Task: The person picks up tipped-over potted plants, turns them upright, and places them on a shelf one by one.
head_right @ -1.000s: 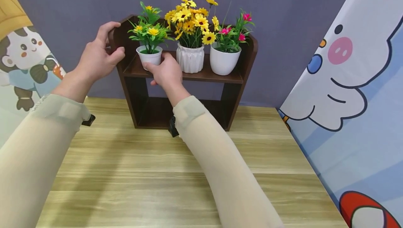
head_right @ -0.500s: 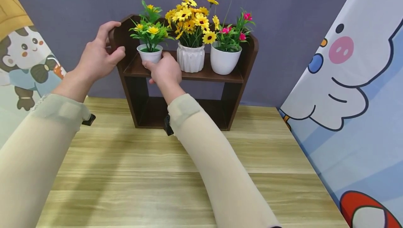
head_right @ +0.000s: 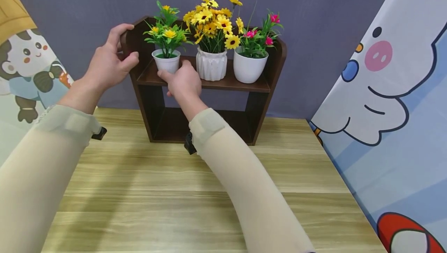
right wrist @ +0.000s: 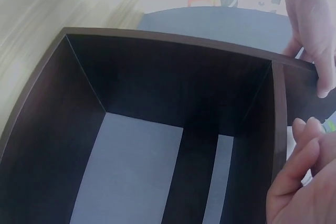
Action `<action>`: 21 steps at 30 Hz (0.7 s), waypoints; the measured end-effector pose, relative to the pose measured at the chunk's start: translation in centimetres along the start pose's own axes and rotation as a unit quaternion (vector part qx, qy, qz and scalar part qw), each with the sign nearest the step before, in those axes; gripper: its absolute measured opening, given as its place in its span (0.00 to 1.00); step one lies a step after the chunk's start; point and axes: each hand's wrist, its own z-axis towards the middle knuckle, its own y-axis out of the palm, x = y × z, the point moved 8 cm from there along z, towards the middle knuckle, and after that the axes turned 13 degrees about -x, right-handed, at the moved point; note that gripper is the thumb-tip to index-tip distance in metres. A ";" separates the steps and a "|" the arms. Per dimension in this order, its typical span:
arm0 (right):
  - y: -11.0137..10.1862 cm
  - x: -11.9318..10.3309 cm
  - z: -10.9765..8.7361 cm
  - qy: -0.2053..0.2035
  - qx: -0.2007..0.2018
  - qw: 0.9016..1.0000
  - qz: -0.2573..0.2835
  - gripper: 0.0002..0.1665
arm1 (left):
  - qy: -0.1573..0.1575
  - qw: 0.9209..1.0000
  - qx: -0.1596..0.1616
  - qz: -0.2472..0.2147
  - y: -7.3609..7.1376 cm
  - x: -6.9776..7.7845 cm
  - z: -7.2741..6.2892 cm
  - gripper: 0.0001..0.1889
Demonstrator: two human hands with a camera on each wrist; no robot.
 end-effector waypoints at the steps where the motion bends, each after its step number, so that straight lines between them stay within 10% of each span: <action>1: 0.0 0.1 -0.2 -0.006 0.004 1.000 0.007 0.48 | 0.000 1.000 -0.001 -0.002 0.0 0.0 0.0 0.37; 7: -0.4 1.1 -2.6 -0.062 0.005 0.995 0.077 0.51 | -0.006 0.999 -0.041 -0.030 0.2 -0.2 -0.8 0.43; 12: -0.5 2.6 -6.7 -0.119 -0.037 0.989 0.084 0.48 | 0.010 0.998 -0.053 -0.042 0.8 -0.2 -4.5 0.50; 17: -1.7 5.8 -11.0 -0.170 -0.070 0.983 -0.025 0.48 | 0.090 0.996 -0.018 0.016 2.2 1.8 -9.6 0.46; 21: -3.0 9.6 -14.2 -0.250 -0.059 0.946 -0.199 0.50 | 0.165 0.982 -0.020 0.087 4.9 3.7 -13.2 0.41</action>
